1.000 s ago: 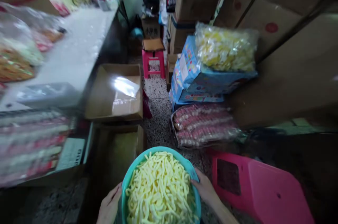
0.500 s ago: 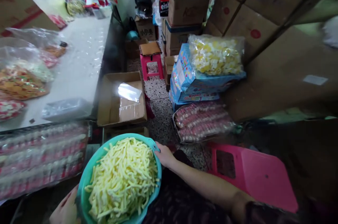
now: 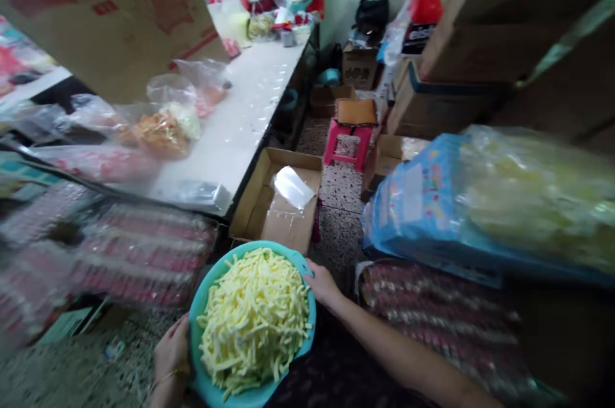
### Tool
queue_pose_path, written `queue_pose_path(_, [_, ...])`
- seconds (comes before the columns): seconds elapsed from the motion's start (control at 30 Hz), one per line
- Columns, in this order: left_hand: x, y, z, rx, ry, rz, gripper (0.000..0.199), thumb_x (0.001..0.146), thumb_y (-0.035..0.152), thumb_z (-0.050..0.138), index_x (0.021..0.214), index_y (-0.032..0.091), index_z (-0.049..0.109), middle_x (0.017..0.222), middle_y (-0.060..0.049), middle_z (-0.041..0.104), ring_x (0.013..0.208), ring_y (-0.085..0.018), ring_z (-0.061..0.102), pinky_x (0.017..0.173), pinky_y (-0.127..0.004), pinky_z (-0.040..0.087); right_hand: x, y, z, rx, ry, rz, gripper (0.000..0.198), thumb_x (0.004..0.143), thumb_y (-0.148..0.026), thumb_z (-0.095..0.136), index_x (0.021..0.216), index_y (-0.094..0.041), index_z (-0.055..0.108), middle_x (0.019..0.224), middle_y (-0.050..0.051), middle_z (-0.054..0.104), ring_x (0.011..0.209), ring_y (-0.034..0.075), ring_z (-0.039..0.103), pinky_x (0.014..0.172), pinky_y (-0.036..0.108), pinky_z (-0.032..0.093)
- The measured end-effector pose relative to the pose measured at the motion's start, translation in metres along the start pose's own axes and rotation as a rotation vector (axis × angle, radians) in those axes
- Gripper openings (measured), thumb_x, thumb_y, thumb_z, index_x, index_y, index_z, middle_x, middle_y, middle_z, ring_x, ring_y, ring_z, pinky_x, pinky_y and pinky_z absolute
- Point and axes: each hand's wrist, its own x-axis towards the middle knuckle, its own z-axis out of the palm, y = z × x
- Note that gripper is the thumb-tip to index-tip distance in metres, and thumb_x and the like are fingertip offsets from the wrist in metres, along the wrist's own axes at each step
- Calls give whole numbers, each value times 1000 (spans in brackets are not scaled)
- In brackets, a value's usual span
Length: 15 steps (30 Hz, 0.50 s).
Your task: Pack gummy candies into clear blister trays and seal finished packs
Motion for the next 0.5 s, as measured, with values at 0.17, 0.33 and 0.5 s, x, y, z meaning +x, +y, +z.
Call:
queue_pose_path(0.17, [18, 33, 42, -192, -31, -141, 32, 54, 29, 63, 82, 15, 66, 74, -3, 68, 67, -18, 62, 64, -30, 51, 51, -32, -23, -4, 35, -5, 50, 67, -20, 43, 116, -16, 55, 109, 5, 62, 98, 23, 58, 90, 35, 41])
queue_pose_path(0.33, [29, 74, 77, -284, -27, -103, 29, 60, 25, 58, 85, 11, 66, 77, -6, 68, 71, -17, 62, 69, -29, 50, 98, -50, -43, 30, 100, -26, 55, 68, -38, 48, 117, -13, 54, 114, 9, 59, 103, 29, 54, 93, 39, 39])
queue_pose_path(0.5, [33, 100, 102, -389, 59, -137, 25, 59, 21, 58, 81, 10, 66, 73, -6, 68, 65, -16, 61, 66, -28, 50, 152, -64, -58, 29, 53, -54, 59, 68, -46, 51, 117, -14, 54, 118, 12, 55, 107, 29, 52, 94, 39, 39])
